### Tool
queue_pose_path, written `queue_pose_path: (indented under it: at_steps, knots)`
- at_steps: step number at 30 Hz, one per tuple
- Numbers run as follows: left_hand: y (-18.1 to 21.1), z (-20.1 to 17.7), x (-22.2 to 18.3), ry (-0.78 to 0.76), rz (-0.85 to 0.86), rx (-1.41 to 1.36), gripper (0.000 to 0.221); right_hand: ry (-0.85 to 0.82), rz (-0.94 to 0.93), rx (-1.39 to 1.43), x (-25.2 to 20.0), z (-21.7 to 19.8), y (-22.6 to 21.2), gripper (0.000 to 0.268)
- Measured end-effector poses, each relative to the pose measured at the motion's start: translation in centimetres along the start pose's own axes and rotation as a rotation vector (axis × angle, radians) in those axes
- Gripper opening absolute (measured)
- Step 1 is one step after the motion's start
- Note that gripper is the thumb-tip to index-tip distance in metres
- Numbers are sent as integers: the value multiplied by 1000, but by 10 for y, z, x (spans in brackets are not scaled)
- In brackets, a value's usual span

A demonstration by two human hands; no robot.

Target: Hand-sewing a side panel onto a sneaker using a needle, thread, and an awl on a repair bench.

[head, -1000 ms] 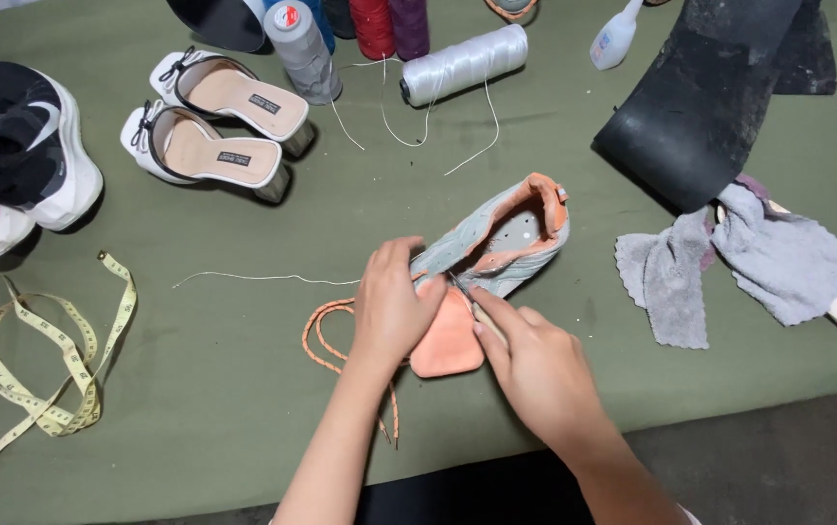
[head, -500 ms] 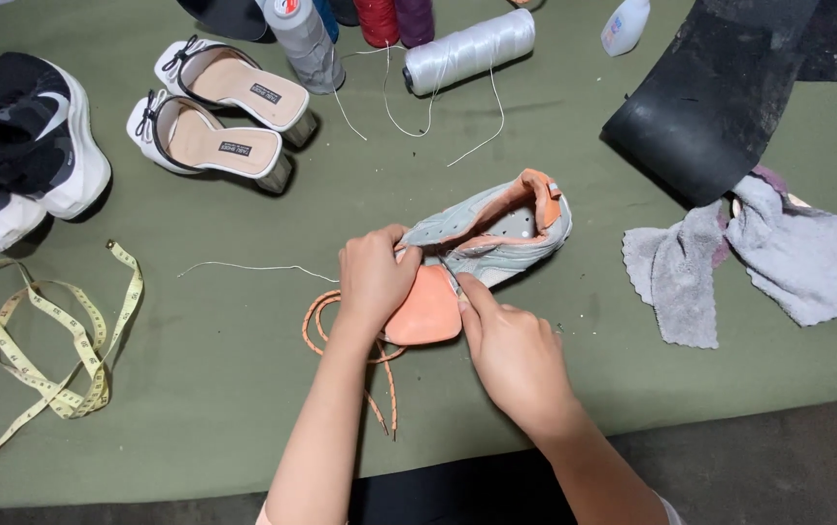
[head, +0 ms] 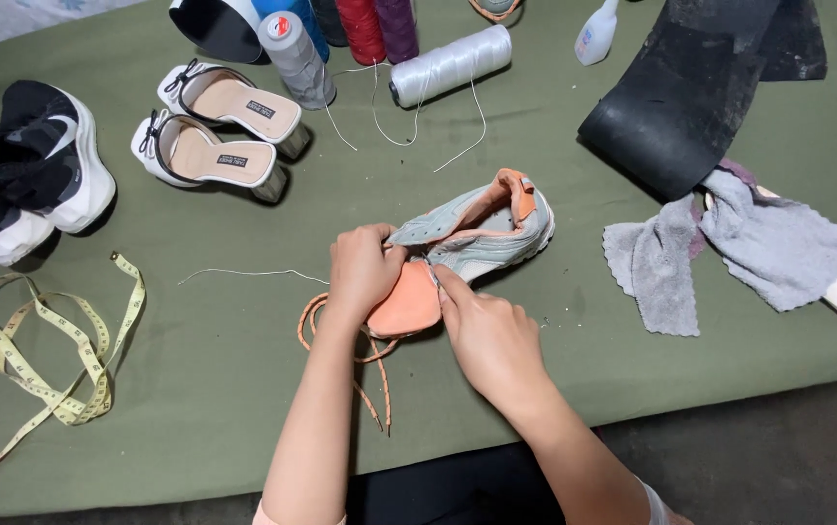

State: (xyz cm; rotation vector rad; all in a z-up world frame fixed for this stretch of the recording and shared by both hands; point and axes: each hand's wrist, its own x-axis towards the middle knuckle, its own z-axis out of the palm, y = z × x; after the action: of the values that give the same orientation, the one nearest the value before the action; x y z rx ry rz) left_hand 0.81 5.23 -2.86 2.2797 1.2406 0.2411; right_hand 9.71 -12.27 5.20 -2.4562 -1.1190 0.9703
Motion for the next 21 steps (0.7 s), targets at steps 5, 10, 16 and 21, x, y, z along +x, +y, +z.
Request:
queue_pose_path:
  at_steps: [5,10,16,21]
  knots:
    - [-2,4,2,-8,9,35,20,21,-3,-12,1,2,-3,45]
    - [-2,7,3,-13,34,54,20,33,19,13,3,8,1,44]
    - [2,5,3,-15,70,53,21,65,26,32,4,15,2,43]
    - [-4,10,1,3,77,42,20,53,30,16,-1,15,-2,44]
